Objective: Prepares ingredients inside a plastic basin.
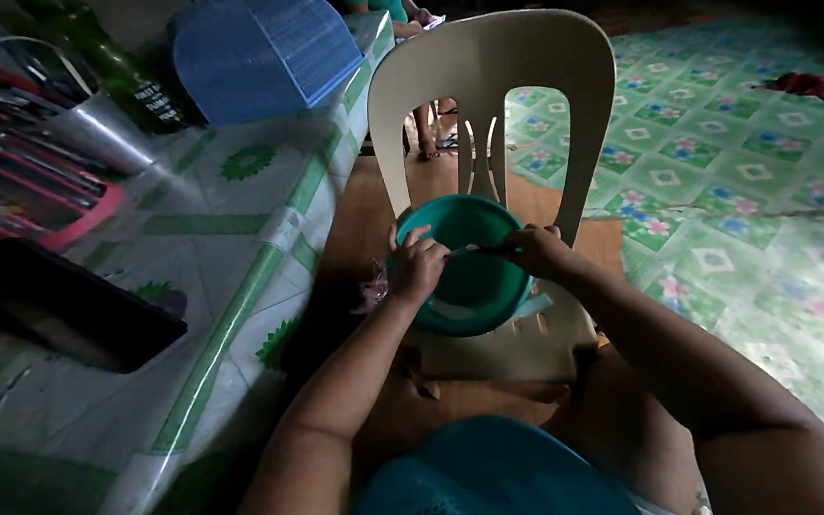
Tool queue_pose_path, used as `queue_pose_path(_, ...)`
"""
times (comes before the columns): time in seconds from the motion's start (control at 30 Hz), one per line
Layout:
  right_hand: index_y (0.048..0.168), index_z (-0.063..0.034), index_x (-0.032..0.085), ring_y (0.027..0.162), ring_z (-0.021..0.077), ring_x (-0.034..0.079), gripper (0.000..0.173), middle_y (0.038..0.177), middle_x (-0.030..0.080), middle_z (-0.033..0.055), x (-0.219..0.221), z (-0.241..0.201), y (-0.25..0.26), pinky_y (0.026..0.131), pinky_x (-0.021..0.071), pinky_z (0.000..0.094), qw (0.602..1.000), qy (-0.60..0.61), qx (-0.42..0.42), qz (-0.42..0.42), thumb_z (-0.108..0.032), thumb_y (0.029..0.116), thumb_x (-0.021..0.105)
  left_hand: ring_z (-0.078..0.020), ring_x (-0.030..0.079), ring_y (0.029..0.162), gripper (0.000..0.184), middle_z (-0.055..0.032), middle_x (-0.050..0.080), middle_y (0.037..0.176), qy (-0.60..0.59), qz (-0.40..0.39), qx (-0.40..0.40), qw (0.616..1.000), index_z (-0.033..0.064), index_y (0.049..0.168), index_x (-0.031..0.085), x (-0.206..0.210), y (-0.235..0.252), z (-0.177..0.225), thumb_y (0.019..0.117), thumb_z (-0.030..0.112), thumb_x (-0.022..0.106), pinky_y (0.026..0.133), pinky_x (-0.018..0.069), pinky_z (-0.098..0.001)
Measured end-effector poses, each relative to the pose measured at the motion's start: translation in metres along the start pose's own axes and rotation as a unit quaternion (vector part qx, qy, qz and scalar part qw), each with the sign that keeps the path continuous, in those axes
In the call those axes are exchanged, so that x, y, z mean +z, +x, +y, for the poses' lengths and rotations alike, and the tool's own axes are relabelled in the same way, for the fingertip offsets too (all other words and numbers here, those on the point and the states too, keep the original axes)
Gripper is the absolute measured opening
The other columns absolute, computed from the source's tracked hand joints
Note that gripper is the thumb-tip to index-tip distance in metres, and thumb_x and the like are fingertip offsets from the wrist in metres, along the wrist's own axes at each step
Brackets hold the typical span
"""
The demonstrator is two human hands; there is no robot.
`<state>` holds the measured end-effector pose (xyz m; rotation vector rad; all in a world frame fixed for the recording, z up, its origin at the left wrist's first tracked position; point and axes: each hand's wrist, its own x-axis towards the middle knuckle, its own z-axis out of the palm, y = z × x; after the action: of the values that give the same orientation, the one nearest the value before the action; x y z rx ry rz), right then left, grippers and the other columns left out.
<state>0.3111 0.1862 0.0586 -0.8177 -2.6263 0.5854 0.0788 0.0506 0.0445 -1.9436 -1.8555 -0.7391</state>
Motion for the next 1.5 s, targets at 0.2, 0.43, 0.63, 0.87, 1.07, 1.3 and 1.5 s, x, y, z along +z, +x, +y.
queue_pose_path(0.2,0.109,-0.0193,0.079,0.11,0.0279,0.066,0.015,0.106,0.076,0.0031,-0.007,-0.005,-0.004,0.102,0.0382,0.0662,1.0,0.001,0.016,-0.019,-0.018,0.0971,0.069,-0.0314,0.062,0.124,0.004,-0.0017,0.075,0.093,0.005,0.018,0.041,0.999,0.017,0.091,0.079,-0.005,0.008,0.004,0.0912,0.018,0.075,0.116,0.0182,-0.0744)
queue_pose_path(0.43,0.108,-0.0207,0.079,0.107,0.0263,0.066,0.015,0.106,0.075,0.0012,-0.017,0.0,-0.013,0.1,0.0389,0.0645,1.0,0.007,0.013,-0.013,-0.017,0.097,0.069,-0.0312,0.063,0.122,0.005,-0.0027,0.075,0.091,0.014,0.012,0.041,0.999,0.0162,0.091,0.079,-0.007,0.015,0.007,0.0911,0.016,0.075,0.116,0.0194,-0.0731)
queue_pose_path(0.63,0.114,-0.0165,0.077,0.116,0.0299,0.064,0.018,0.114,0.074,0.0057,-0.027,-0.003,-0.024,0.105,0.0363,0.067,0.998,0.019,0.045,-0.05,-0.017,0.0994,0.066,-0.0328,0.063,0.122,0.005,-0.004,0.075,0.093,0.015,-0.011,0.039,0.999,0.0161,0.092,0.08,-0.008,0.014,0.011,0.092,0.018,0.075,0.116,0.0215,-0.073)
queue_pose_path(0.87,0.115,-0.016,0.076,0.119,0.0272,0.063,0.018,0.115,0.073,0.0042,-0.025,-0.004,-0.025,0.109,0.0346,0.0638,0.997,0.022,0.046,-0.06,-0.018,0.1005,0.065,-0.0311,0.063,0.121,0.005,-0.0027,0.074,0.092,0.014,-0.007,0.058,0.998,0.0167,0.091,0.079,-0.008,0.014,0.02,0.0916,0.019,0.075,0.116,0.0218,-0.0726)
queue_pose_path(1.07,0.111,-0.0176,0.077,0.11,0.0286,0.065,0.016,0.108,0.074,0.0044,-0.027,-0.008,-0.021,0.101,0.0385,0.0652,0.999,0.007,0.009,-0.039,-0.017,0.0986,0.067,-0.0313,0.065,0.118,0.013,-0.0037,0.075,0.094,0.006,0.003,0.057,0.998,0.0175,0.104,0.08,-0.01,0.017,0.023,0.0929,0.021,0.075,0.114,0.0253,-0.0725)
queue_pose_path(1.3,0.111,-0.0165,0.078,0.113,0.0302,0.064,0.018,0.11,0.074,0.0066,-0.048,-0.036,-0.003,0.1,0.0396,0.0638,0.997,-0.056,-0.038,-0.028,-0.015,0.1008,0.063,-0.0333,0.063,0.12,0.018,-0.0095,0.074,0.106,-0.054,-0.026,0.005,0.998,0.0188,0.108,0.08,-0.013,0.013,0.026,0.0931,0.026,0.075,0.112,0.0303,-0.0715)
queue_pose_path(1.5,0.106,-0.0107,0.077,0.111,0.0345,0.066,0.017,0.109,0.072,0.0122,-0.048,-0.057,0.02,0.094,0.0435,0.0682,0.992,-0.049,-0.112,0.027,-0.009,0.0987,0.063,-0.0328,0.06,0.126,0.024,-0.0078,0.074,0.115,-0.166,-0.04,-0.087,0.982,0.0152,0.113,0.078,-0.014,0.004,0.028,0.0971,0.031,0.071,0.114,0.0269,-0.0688)
